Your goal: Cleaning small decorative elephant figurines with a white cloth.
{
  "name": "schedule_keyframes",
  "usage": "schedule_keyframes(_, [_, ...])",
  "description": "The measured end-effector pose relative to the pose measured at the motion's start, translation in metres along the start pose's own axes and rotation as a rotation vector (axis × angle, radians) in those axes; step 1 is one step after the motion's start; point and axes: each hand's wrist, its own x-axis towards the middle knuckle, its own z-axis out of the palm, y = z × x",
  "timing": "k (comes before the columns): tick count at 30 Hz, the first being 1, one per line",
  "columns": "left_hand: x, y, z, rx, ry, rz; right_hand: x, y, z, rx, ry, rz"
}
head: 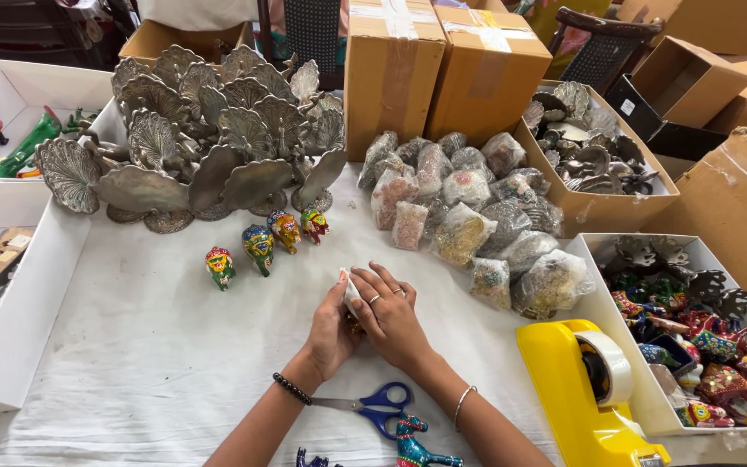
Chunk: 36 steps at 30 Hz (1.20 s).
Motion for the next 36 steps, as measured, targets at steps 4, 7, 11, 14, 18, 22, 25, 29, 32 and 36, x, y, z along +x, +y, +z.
schedule_keyframes(4, [-0.006, 0.005, 0.008, 0.005, 0.009, -0.002, -0.001, 0.001, 0.001, 0.001, 0.0, 0.003])
schedule_keyframes(7, [-0.005, 0.007, 0.009, -0.001, 0.017, -0.001, 0.0, 0.001, 0.001, 0.002, -0.001, -0.001])
schedule_keyframes(11, [-0.006, 0.002, 0.003, 0.011, 0.006, -0.014, -0.003, -0.001, 0.002, 0.015, 0.002, 0.013])
schedule_keyframes(14, [-0.004, 0.006, 0.005, 0.009, -0.018, -0.003, 0.001, 0.002, 0.001, 0.033, 0.016, 0.014])
schedule_keyframes(18, [0.0, 0.003, 0.001, -0.02, -0.009, -0.032, 0.003, 0.002, 0.0, 0.054, -0.004, 0.025])
schedule_keyframes(22, [0.011, -0.005, -0.015, -0.095, -0.026, -0.021, 0.002, 0.001, 0.004, -0.001, 0.031, -0.049])
schedule_keyframes(25, [0.002, 0.007, 0.0, -0.191, 0.018, -0.007, 0.0, -0.007, 0.007, -0.086, 0.031, -0.14])
schedule_keyframes(29, [0.0, 0.007, 0.001, -0.315, 0.038, 0.009, -0.005, -0.012, 0.009, -0.16, -0.026, -0.192])
schedule_keyframes(32, [0.0, 0.006, 0.0, -0.342, 0.014, 0.041, -0.005, -0.009, 0.013, -0.174, -0.018, -0.187])
schedule_keyframes(36, [0.003, 0.006, -0.003, -0.337, -0.005, 0.081, -0.002, -0.005, 0.013, -0.169, -0.004, -0.165])
